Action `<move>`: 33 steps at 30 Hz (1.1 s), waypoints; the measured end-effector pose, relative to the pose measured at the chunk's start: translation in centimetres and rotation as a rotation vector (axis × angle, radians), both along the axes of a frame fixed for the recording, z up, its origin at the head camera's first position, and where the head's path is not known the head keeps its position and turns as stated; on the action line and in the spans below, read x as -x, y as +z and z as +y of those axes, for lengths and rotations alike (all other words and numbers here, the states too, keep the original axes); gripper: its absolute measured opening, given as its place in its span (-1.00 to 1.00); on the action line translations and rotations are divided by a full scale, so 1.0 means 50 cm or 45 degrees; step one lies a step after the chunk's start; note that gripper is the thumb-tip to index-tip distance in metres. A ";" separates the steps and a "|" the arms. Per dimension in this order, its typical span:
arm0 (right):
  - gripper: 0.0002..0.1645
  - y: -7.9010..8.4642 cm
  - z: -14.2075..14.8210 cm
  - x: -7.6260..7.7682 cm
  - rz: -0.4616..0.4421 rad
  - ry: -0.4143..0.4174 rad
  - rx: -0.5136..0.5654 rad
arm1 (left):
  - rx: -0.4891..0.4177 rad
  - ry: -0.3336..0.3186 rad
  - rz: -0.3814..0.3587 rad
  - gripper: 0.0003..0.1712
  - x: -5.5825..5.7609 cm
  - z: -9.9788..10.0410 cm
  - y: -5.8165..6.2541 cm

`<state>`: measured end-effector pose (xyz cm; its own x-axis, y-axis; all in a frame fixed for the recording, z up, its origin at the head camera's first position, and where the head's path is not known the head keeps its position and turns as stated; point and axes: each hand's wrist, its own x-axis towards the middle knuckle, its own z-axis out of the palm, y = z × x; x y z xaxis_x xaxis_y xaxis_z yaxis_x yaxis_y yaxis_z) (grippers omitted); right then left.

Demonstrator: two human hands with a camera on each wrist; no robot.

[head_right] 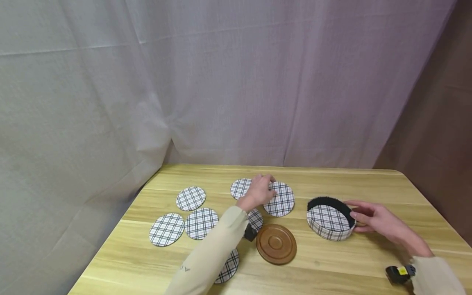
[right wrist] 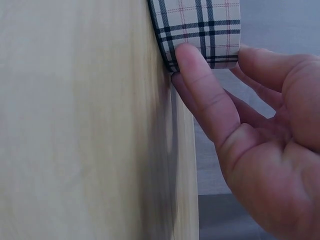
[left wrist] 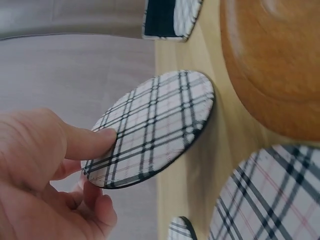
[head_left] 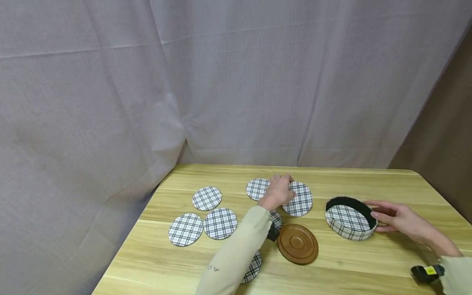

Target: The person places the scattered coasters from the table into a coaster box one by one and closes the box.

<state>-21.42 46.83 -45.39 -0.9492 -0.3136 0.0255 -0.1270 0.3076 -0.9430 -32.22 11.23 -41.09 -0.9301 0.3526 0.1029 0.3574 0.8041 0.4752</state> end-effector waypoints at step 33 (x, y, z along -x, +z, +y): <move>-0.39 0.004 -0.006 -0.004 -0.046 -0.070 -0.082 | -0.335 -0.169 0.048 -0.71 -0.072 0.043 0.054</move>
